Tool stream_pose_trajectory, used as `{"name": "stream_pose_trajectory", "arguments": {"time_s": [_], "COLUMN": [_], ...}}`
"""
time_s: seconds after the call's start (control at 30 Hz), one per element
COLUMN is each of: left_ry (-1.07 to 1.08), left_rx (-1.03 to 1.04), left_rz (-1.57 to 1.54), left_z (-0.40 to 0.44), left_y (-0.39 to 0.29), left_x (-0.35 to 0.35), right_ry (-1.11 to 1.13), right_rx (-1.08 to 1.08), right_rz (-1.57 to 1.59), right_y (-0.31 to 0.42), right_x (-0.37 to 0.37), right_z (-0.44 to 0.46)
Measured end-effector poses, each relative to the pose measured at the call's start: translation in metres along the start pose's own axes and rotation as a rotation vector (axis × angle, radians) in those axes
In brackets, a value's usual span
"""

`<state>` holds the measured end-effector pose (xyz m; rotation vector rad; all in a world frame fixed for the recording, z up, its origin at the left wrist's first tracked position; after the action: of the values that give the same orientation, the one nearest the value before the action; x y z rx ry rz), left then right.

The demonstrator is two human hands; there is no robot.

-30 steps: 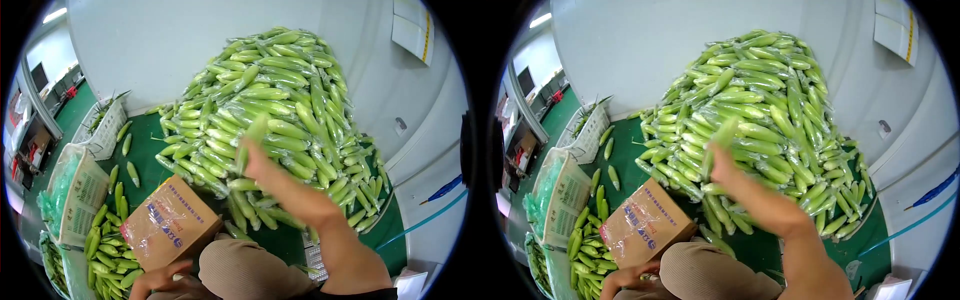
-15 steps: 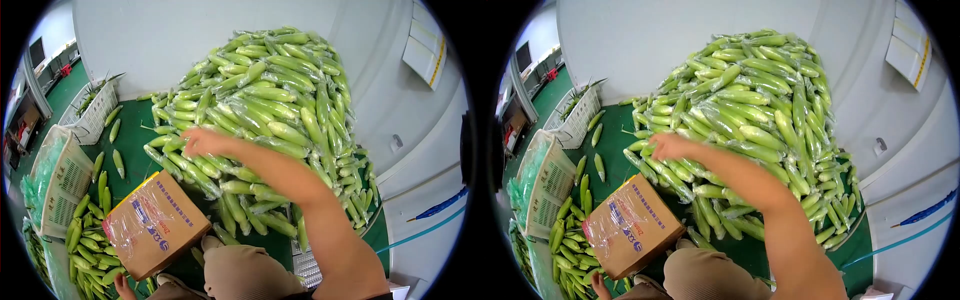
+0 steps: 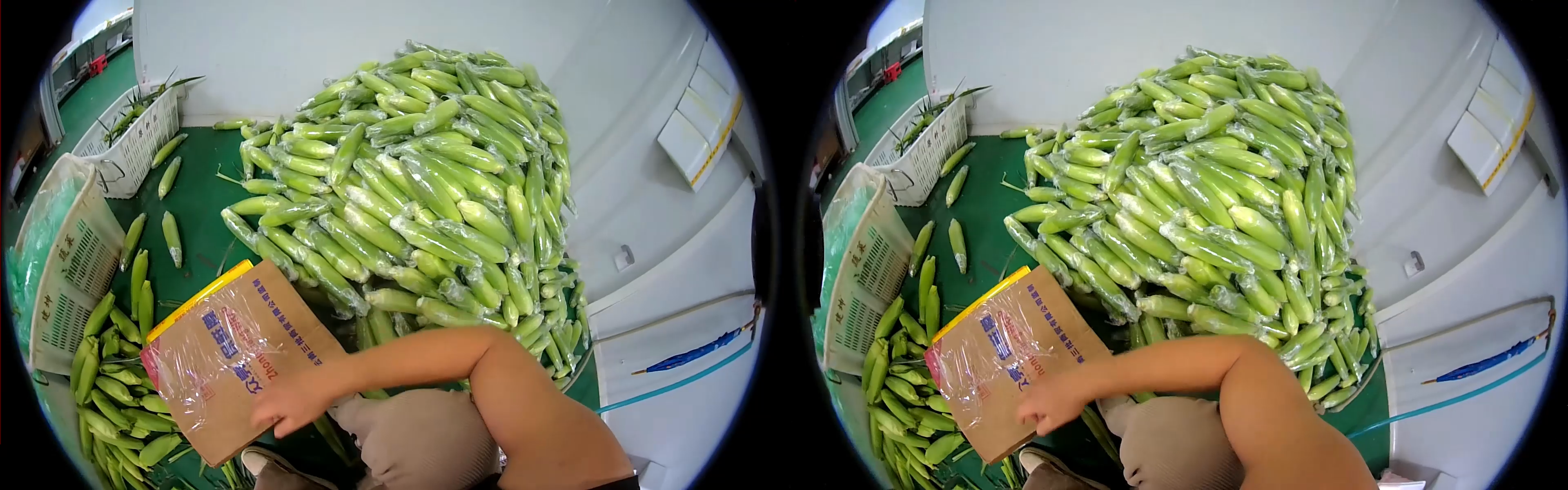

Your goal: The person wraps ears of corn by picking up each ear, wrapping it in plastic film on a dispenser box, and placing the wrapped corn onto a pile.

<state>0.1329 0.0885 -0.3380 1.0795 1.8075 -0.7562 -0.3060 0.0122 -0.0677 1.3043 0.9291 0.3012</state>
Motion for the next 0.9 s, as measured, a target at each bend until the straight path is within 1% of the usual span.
{"name": "stream_pose_trajectory", "arguments": {"time_s": [0.03,0.07,0.1,0.13,0.17,0.2,0.23,0.27,0.3,0.33,0.37,0.4,0.43,0.47,0.53,0.6,0.63,0.67,0.7,0.73,0.77,0.8,0.83,0.87,0.9], "left_ry": [0.002,0.005,0.009,0.013,0.008,-0.024,-0.139,-0.23,-0.369,-0.571,-0.665,-0.651,-0.735,-0.79,-0.929,-0.674,-0.351,-0.244,-0.109,-0.184,-0.136,-0.154,-0.298,-0.397,-0.403], "left_rx": [-0.004,-0.011,-0.024,-0.026,-0.019,-0.039,-0.015,-0.053,0.015,0.06,0.042,-0.011,0.008,-0.01,-0.379,-0.953,-0.998,-1.015,-0.908,-0.895,-0.92,-0.882,-0.806,-0.71,-0.595], "left_rz": [-0.005,-0.016,-0.039,-0.08,-0.126,-0.139,-0.062,0.112,0.113,0.082,-0.054,-0.212,-0.171,-0.119,0.139,-0.059,-0.111,-0.202,-0.36,-0.695,-0.715,-0.896,-1.198,-1.558,-1.705], "left_z": [0.0,-0.001,-0.008,-0.013,-0.017,-0.023,-0.026,-0.017,-0.007,0.001,0.012,0.026,0.034,0.042,0.048,0.055,0.075,0.088,0.098,0.101,0.094,0.102,0.091,0.07,0.063], "left_y": [0.004,0.012,0.021,0.036,0.038,0.033,0.024,0.018,0.024,0.019,0.02,0.021,0.013,0.02,0.042,0.104,0.146,0.181,0.198,0.206,0.2,0.225,0.221,0.184,0.178], "left_x": [0.005,0.009,0.011,0.02,0.022,0.007,-0.014,-0.032,-0.04,-0.059,-0.071,-0.08,-0.098,-0.104,-0.116,-0.097,-0.072,-0.046,-0.032,-0.018,-0.031,-0.014,-0.019,-0.039,-0.041], "right_ry": [0.002,-0.007,0.113,0.091,0.147,0.16,0.215,0.188,0.2,0.182,0.176,0.152,0.117,0.095,0.038,0.035,0.035,0.01,0.008,-0.002,-0.001,-0.032,-0.059,-0.075,-0.075], "right_rx": [0.003,-0.158,-0.17,-0.219,-0.053,-0.001,0.057,0.075,0.134,0.22,0.225,0.249,0.273,0.268,0.255,0.254,0.25,0.264,0.293,0.3,0.267,0.27,0.275,0.257,0.247], "right_rz": [0.054,0.117,0.166,0.303,0.259,0.236,0.169,0.09,0.157,0.195,0.242,0.285,0.322,0.31,0.29,0.317,0.322,0.316,0.32,0.332,0.306,0.304,0.306,0.303,0.23], "right_y": [0.003,0.008,0.011,0.008,0.004,0.0,0.004,0.0,0.003,0.003,0.005,0.006,0.004,0.008,0.007,0.004,0.004,0.003,0.002,-0.004,-0.009,-0.008,-0.01,-0.012,-0.012], "right_x": [0.013,0.028,0.038,0.046,0.045,0.047,0.039,0.038,0.038,0.033,0.034,0.033,0.03,0.027,0.025,0.026,0.025,0.02,0.019,0.02,0.021,0.017,0.016,0.009,-0.003], "right_z": [0.002,0.003,0.002,-0.006,-0.012,-0.011,-0.008,-0.007,-0.004,-0.001,0.003,0.003,0.004,0.003,0.005,0.004,0.003,-0.002,-0.004,-0.009,-0.012,-0.013,-0.015,-0.015,-0.018]}}
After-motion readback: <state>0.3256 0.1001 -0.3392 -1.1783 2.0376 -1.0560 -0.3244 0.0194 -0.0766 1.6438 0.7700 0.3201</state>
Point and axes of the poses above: each hand's wrist, its own z-axis towards the middle knuckle, its own x-axis out of the palm, y = z × x, the point moved 7 cm from there along z, towards the middle knuckle, and after that the axes turned 12 degrees about z, right-handed, at the moved point
